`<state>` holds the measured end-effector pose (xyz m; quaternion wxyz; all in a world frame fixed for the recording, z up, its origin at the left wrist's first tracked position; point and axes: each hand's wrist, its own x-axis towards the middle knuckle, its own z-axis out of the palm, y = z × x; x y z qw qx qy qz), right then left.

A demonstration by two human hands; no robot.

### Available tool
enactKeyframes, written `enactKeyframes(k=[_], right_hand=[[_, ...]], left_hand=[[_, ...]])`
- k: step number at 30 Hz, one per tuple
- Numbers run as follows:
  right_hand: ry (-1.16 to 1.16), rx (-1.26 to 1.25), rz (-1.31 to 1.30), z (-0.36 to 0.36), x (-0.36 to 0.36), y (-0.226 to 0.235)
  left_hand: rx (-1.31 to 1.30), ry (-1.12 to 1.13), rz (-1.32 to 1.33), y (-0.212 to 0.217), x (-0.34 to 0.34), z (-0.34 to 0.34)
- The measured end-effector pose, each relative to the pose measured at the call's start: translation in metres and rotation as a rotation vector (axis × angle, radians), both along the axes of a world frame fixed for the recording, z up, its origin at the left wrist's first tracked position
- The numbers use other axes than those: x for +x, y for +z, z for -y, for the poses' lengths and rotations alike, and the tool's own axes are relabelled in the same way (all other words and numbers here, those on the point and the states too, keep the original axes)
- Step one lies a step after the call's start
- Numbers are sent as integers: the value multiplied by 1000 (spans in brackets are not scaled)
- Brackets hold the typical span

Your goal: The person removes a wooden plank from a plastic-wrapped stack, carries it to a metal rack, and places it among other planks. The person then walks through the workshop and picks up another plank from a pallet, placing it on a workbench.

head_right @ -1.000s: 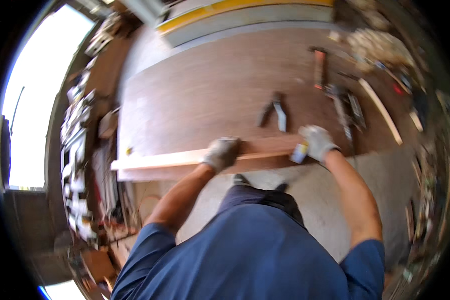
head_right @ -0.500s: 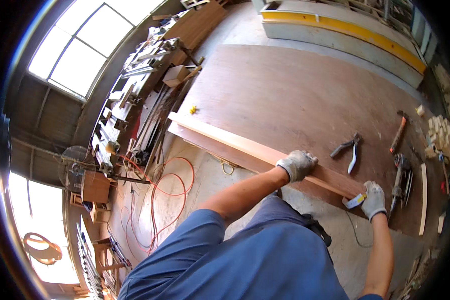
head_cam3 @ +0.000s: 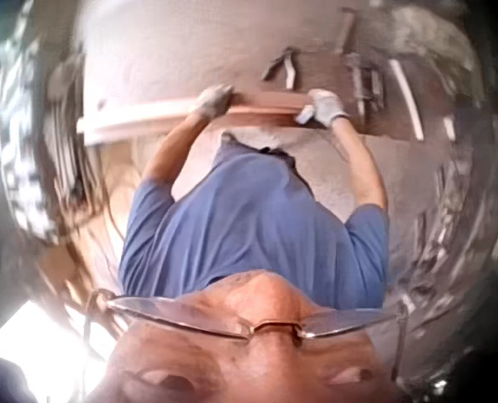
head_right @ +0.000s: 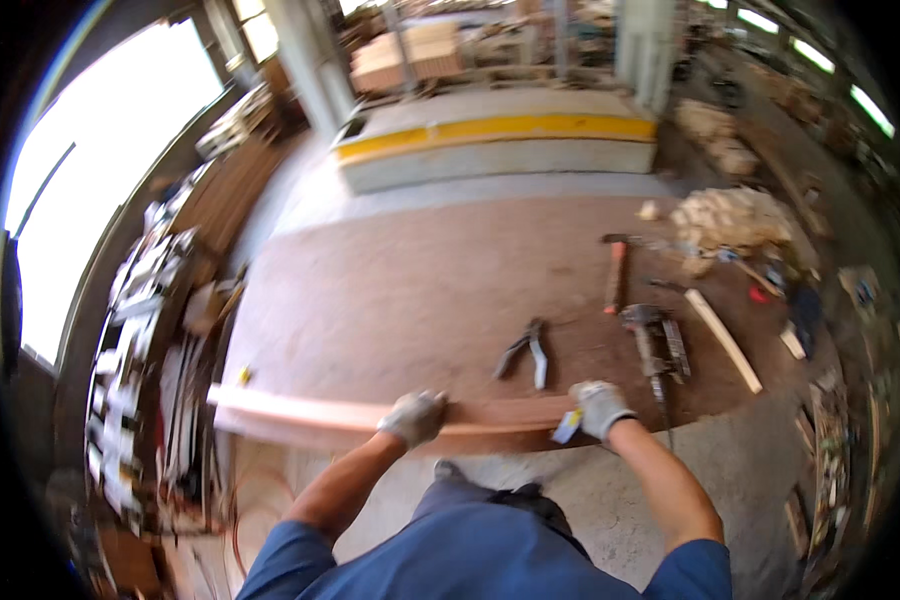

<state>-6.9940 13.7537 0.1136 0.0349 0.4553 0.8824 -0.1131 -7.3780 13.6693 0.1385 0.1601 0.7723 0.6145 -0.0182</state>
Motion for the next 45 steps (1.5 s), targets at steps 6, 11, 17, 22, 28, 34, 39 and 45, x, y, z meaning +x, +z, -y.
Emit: enactKeyframes(k=[6,11,17,22,28,34,39,45], right_hand=[[-68,-33,72,6,-3,2],[-109,-31,53,16,-1,4],[-127,-45,42,16,-4,-2],[-141,-27,52,13,-7,-5],[-170,-18,-9,11,-9,-11],[-193,-25,-1,13,-12,-11],[-201,-39,3,13,-13,-11],[-201,-68,-5,15,-13,3]], left_hand=[[-7,-74,20,-9,1,-13],[-8,-97,4,-13,2,-10],[-68,-93,-56,3,8,-11],[-16,-99,-86,-7,4,-12],[-46,-79,-123,-12,4,-14],[-50,-81,-157,-13,5,-15],[-44,-60,-182,-19,3,-16],[-53,-49,-237,-21,6,-16]])
